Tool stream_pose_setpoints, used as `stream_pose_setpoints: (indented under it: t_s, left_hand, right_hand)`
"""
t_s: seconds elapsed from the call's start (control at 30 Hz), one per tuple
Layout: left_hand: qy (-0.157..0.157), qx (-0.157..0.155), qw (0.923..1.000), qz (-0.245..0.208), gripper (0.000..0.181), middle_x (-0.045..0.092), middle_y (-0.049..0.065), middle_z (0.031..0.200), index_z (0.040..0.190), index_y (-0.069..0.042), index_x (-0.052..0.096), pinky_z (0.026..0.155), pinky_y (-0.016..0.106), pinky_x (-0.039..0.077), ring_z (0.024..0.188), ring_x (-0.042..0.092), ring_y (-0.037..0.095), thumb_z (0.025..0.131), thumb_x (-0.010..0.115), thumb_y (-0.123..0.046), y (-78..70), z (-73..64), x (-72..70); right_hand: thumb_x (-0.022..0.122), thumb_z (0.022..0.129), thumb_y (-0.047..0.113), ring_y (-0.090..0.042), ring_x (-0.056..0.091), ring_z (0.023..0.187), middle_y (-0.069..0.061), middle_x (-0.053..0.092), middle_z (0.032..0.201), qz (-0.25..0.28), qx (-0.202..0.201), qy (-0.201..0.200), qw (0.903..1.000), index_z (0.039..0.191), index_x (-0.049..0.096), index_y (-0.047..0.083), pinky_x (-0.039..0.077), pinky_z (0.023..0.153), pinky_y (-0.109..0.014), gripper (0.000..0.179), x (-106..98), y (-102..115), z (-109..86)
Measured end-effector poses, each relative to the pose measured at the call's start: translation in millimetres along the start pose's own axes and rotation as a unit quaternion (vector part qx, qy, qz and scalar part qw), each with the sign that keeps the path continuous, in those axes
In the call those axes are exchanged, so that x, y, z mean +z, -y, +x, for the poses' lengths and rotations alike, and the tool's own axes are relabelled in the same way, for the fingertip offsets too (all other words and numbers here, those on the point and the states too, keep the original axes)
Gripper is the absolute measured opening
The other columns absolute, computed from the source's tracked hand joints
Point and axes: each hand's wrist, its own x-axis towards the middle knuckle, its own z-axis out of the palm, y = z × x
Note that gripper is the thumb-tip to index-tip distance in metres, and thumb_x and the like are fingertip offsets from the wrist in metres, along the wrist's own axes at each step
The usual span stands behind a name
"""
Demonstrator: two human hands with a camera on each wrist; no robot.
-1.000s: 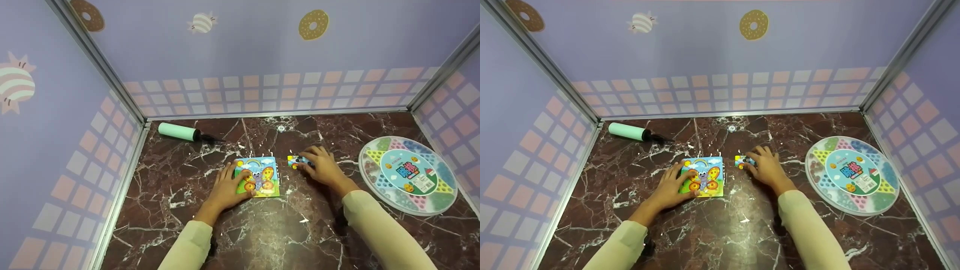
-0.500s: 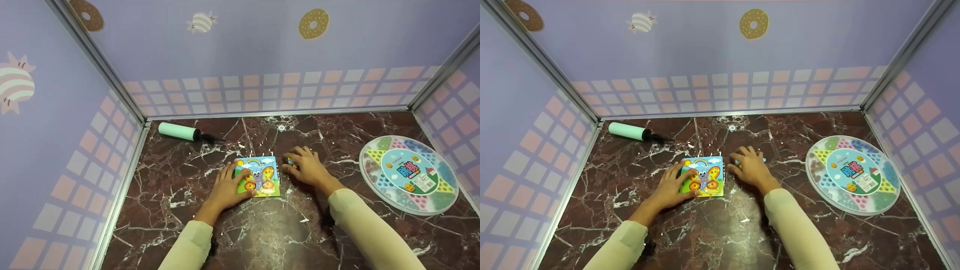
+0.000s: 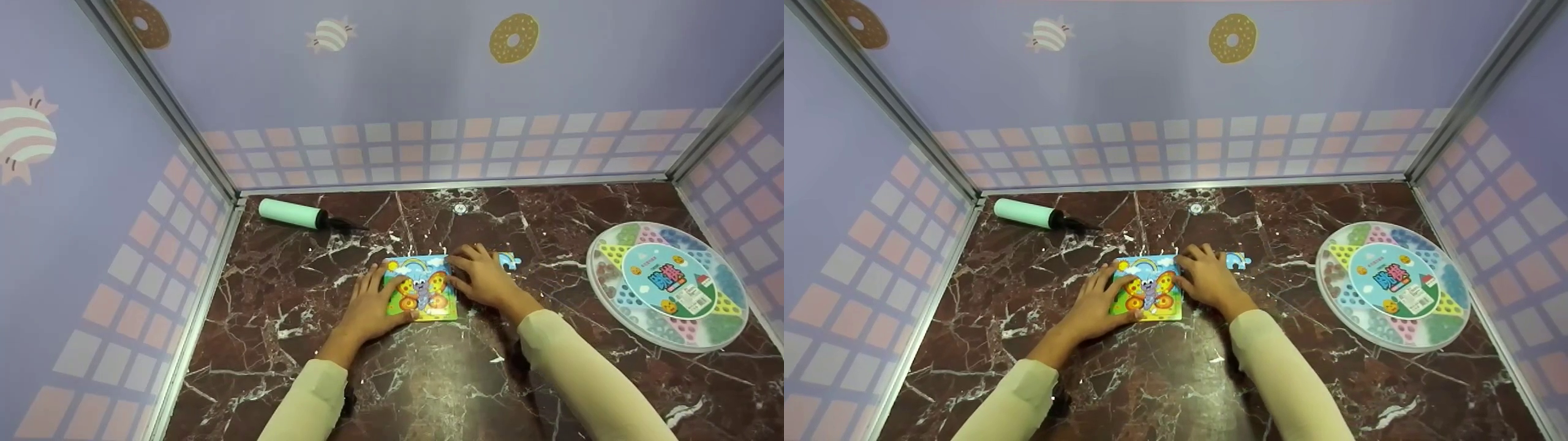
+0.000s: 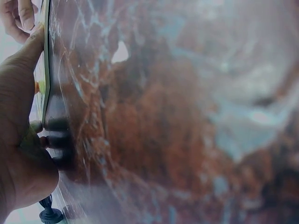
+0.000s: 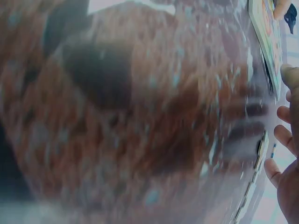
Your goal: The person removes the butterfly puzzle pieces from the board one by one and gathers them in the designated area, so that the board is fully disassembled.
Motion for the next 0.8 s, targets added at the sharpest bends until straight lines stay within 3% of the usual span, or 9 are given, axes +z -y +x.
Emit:
stream_pose_setpoints:
  t_s: [0.57, 0.8]
  left_hand:
    - [-0.001, 0.006, 1.0, -0.001, 0.084, 0.021, 0.019, 0.184, 0.166, -0.026, 0.051, 0.139, 0.068, 0.01, 0.172, 0.014, 0.047, 0.098, 0.072, -0.07, 1.8, 0.9, 1.7]
    - [-0.001, 0.003, 0.9998, -0.021, 0.086, 0.02, 0.018, 0.185, 0.165, -0.025, 0.051, 0.139, 0.068, 0.009, 0.173, 0.012, 0.045, 0.097, 0.07, -0.073, 2.1, 0.5, 2.0]
  right_hand:
    - [0.077, 0.105, 0.037, -0.04, 0.057, 0.129, -0.013, 0.064, 0.143, -0.006, 0.009, 0.013, 0.9999, 0.143, 0.074, 0.017, 0.048, 0.096, -0.065, 0.043, 7, 11, 8.6]
    - [0.078, 0.105, 0.036, -0.04, 0.057, 0.13, -0.013, 0.064, 0.146, -0.004, 0.004, 0.018, 0.9998, 0.143, 0.074, 0.018, 0.049, 0.101, -0.075, 0.042, 9, 16, 11.7]
